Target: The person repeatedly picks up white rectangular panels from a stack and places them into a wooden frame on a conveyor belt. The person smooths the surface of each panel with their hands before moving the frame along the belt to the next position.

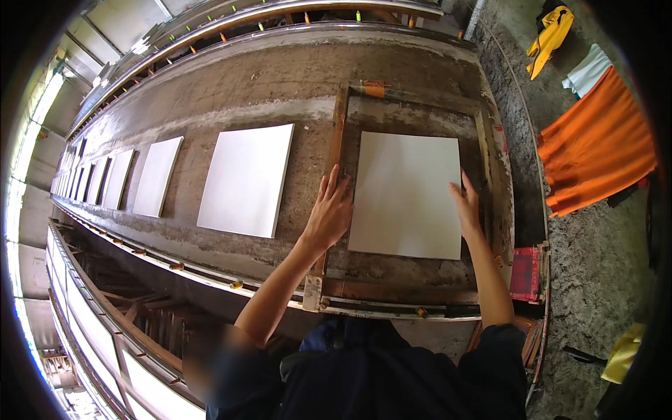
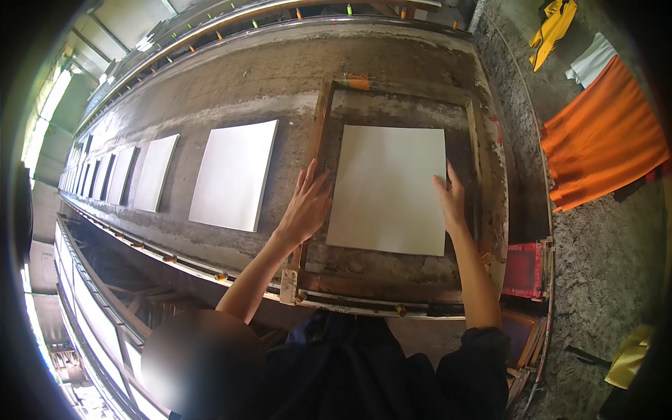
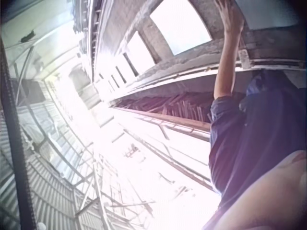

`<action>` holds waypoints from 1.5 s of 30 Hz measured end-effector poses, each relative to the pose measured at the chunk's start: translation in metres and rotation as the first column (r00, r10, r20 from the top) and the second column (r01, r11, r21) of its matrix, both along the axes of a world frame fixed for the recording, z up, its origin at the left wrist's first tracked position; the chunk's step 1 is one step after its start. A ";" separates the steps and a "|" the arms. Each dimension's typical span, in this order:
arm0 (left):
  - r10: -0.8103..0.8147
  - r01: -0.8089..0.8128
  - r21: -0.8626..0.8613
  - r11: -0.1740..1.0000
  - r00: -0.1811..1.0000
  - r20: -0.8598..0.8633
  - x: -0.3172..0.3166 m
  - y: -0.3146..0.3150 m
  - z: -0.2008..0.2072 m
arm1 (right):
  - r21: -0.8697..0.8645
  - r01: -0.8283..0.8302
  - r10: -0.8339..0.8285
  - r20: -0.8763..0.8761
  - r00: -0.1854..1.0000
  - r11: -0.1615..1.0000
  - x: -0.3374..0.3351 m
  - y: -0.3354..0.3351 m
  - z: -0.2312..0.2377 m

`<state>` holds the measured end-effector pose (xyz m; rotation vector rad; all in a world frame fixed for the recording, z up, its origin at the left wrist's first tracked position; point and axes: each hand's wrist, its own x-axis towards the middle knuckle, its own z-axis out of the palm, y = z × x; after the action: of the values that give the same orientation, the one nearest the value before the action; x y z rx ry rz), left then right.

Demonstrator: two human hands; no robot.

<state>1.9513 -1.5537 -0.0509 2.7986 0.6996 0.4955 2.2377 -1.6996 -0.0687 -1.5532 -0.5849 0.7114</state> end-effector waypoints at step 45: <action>0.237 -0.107 0.386 0.916 0.922 -0.307 0.019 -0.036 -0.007 | -0.265 0.368 0.121 0.921 0.370 0.891 -0.020 0.018 -0.025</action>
<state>1.9707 -1.5894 -0.0582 3.2343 1.0341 0.1633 2.2181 -1.6818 -0.0941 -2.3870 -1.1756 -0.3318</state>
